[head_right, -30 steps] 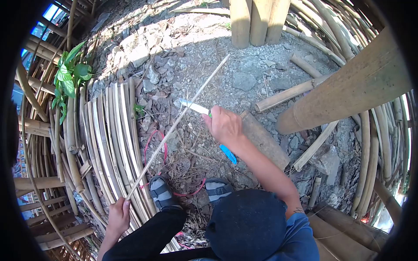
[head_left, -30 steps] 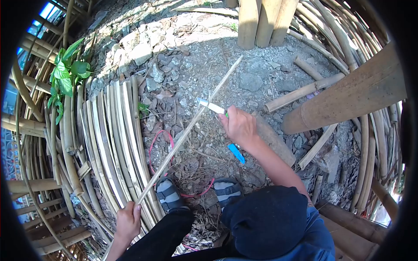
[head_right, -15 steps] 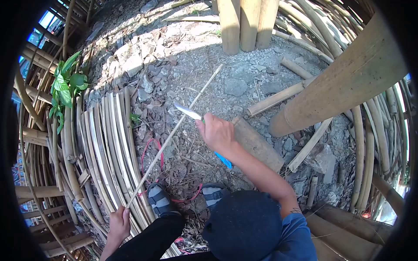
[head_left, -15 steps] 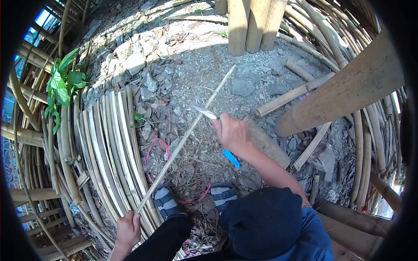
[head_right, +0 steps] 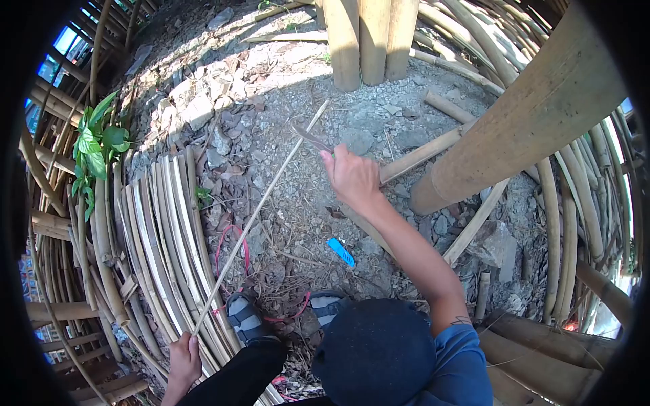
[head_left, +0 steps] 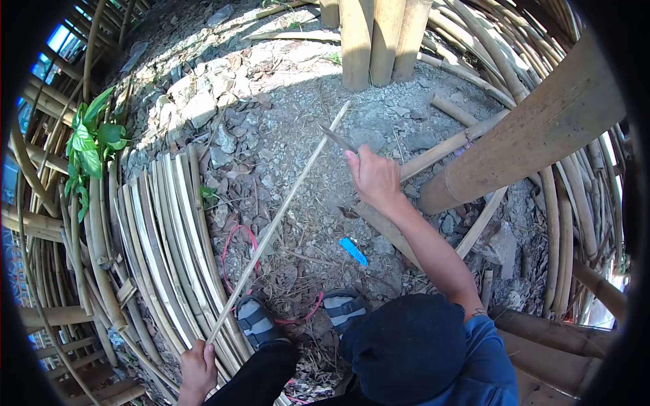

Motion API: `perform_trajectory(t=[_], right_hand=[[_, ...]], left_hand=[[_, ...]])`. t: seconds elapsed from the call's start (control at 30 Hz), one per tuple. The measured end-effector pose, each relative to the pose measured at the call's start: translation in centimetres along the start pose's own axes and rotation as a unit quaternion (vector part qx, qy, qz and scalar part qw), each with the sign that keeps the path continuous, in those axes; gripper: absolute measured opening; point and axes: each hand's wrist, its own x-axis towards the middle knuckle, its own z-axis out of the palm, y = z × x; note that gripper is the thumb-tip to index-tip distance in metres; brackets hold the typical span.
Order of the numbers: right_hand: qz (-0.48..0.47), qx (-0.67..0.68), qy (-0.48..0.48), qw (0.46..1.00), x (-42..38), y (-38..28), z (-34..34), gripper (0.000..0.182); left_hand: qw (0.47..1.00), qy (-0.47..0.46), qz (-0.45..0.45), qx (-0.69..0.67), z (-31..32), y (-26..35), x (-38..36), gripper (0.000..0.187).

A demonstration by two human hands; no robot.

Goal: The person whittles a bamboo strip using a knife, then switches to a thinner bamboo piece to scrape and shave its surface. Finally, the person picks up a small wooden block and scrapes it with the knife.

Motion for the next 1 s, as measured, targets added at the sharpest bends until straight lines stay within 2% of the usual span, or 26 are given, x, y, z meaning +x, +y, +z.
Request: perform_trajectory(t=[0.1,0.23,0.3,0.53,0.63,0.7,0.73,0.83,0.87,0.9,0.93,0.97,1.0], right_hand=[[-0.038,0.036,0.012,0.999,0.0,-0.2,-0.5,0.038],[-0.050,0.008,0.035,0.998,2.6,2.8,-1.1,0.039],[0.010,-0.036,0.031,0.999,3.0,3.3,-0.5,0.039],[0.038,-0.041,-0.017,0.998,1.8,2.4,1.2,0.040],[0.007,-0.046,-0.020,0.999,1.0,3.3,1.5,0.040],[-0.019,-0.060,0.046,0.997,1.3,4.7,1.5,0.043],[-0.019,-0.061,0.046,0.997,1.4,4.7,1.8,0.043],[0.011,-0.042,0.053,0.998,2.1,4.6,2.1,0.048],[0.091,0.090,-0.002,0.992,2.6,4.7,2.1,0.049],[0.169,0.220,-0.058,0.959,2.9,4.8,2.0,0.051],[0.243,0.343,-0.112,0.900,3.2,4.8,1.8,0.052],[0.312,0.457,-0.163,0.817,3.3,4.8,1.7,0.054],[0.373,0.558,-0.210,0.711,3.2,5.0,1.7,0.055]], left_hand=[[1.000,0.005,0.012,-0.006,-0.1,-0.3,-0.1,0.028],[1.000,0.010,0.018,-0.003,0.0,0.0,0.1,0.028],[1.000,0.004,0.010,-0.010,0.0,-0.2,-0.1,0.028],[1.000,0.004,-0.001,0.013,0.1,0.0,0.1,0.029],[1.000,-0.004,0.015,0.012,0.3,-0.4,-0.3,0.030],[1.000,-0.005,0.022,0.004,0.4,-0.2,-0.1,0.030],[1.000,-0.002,0.030,-0.005,0.5,-0.1,0.0,0.030],[1.000,-0.009,0.023,-0.014,0.4,0.3,0.3,0.031],[1.000,-0.007,0.022,-0.014,0.4,0.2,0.2,0.031],[1.000,-0.011,0.023,-0.012,0.5,0.0,0.0,0.032],[1.000,-0.015,0.024,-0.010,0.5,-0.2,0.0,0.033],[1.000,-0.016,0.023,-0.008,0.5,-0.3,-0.1,0.033],[0.999,-0.016,0.022,-0.019,0.5,-0.4,-0.2,0.035]])
